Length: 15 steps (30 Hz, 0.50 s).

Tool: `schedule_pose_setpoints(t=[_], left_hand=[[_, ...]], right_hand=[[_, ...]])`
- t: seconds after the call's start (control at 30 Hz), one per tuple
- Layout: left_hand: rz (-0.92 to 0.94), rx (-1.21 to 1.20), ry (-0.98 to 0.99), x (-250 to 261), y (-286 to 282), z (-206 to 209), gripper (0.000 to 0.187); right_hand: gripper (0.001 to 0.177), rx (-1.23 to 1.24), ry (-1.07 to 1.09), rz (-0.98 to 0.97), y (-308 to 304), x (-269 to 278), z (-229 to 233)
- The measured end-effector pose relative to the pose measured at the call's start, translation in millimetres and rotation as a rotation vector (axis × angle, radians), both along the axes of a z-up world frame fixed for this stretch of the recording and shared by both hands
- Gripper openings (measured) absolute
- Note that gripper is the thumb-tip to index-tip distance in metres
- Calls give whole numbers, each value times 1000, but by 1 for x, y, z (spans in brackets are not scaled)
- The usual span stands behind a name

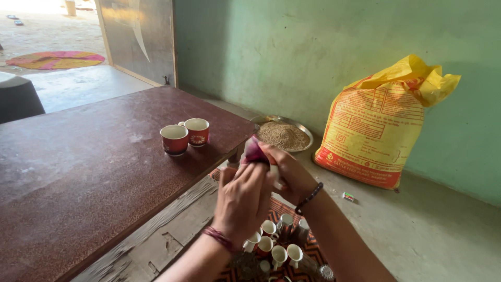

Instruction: The person sits on a mat and repeatedly picks up red mugs and clear glasses from the floor, places them on a table, and wipes them with a purple cloth. The person arranges the items into groups on the table.

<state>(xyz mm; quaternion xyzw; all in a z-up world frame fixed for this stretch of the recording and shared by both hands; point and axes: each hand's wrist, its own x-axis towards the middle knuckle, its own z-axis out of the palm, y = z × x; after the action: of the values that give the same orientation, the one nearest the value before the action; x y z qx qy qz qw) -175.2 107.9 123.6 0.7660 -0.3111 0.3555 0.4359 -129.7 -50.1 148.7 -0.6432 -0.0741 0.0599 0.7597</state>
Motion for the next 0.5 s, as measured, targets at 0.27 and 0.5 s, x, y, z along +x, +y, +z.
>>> schedule_pose_setpoints(t=[0.27, 0.5], left_hand=[[-116, -608, 737, 31, -40, -5, 40], [-311, -747, 1200, 85, 21, 6, 42]], right_hand=[[42, -549, -484, -411, 18, -4, -9], [41, 148, 154, 184, -1, -21, 20]])
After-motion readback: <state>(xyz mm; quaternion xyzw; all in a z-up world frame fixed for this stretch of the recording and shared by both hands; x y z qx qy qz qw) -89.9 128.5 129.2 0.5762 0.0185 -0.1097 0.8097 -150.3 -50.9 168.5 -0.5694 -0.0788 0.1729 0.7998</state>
